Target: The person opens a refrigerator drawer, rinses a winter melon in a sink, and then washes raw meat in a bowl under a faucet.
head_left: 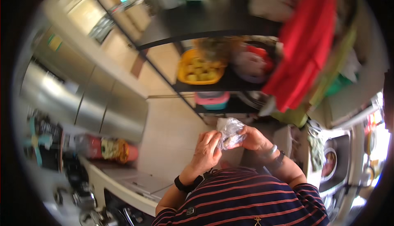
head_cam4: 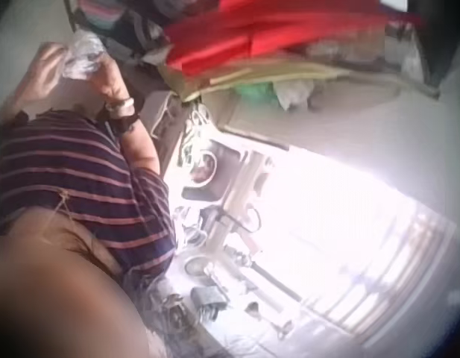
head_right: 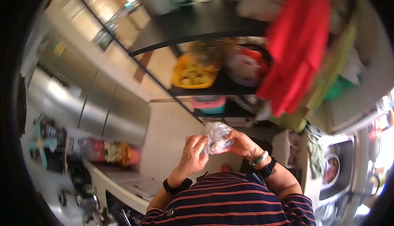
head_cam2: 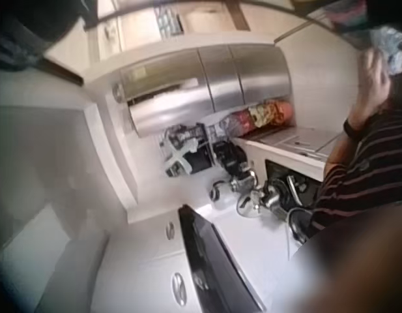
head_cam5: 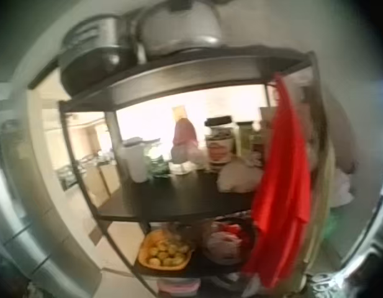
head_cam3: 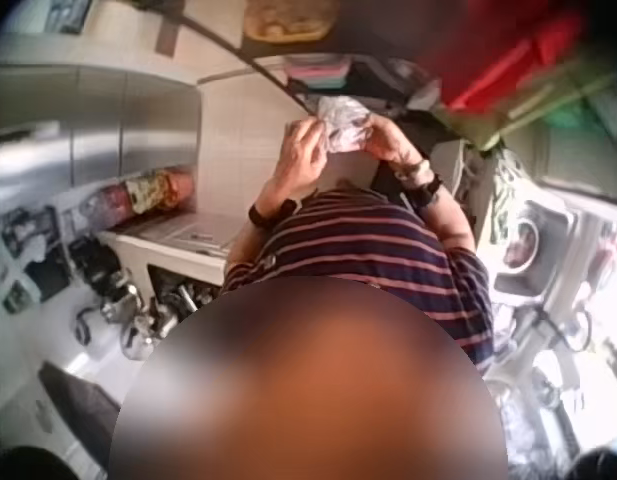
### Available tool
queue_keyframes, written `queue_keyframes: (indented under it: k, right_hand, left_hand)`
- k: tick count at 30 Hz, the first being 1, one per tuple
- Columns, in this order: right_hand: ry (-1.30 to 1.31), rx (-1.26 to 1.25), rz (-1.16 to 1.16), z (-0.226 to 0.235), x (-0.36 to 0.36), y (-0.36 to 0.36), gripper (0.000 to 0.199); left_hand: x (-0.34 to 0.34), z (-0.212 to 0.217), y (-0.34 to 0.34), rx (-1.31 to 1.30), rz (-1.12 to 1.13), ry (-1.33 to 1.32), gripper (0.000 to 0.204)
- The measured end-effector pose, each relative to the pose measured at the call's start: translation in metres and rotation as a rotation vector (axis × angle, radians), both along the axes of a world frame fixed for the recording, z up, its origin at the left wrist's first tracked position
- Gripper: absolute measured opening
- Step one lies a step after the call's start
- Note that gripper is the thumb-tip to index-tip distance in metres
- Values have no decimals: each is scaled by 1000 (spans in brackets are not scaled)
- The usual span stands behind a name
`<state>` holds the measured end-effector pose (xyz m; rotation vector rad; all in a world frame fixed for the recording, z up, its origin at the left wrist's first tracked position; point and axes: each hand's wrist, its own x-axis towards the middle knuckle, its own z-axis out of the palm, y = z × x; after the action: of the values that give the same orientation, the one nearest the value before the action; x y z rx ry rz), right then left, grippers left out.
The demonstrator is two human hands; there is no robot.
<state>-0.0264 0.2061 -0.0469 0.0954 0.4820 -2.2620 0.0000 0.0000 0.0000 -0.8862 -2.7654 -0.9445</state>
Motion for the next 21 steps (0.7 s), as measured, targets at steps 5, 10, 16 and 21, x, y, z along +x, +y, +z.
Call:
queue_keyframes:
  k: [5, 10, 16, 21]
  right_hand:
    - [250, 76, 239, 14, -10, -160, 55]
    - [171, 73, 567, -26, -4, -293, 50]
    - [446, 204, 794, -35, -2, -407, 43]
    - [378, 180, 987, -41, -34, -490, 48]
  left_hand:
    - [54, -4, -127, 334, 372, -120, 50]
    - [94, -39, -201, 408, 811, -86, 59]
    - [101, -59, -279, 936, 1072, -162, 54]
    - [82, -83, -361, 805, 1321, -149, 43]
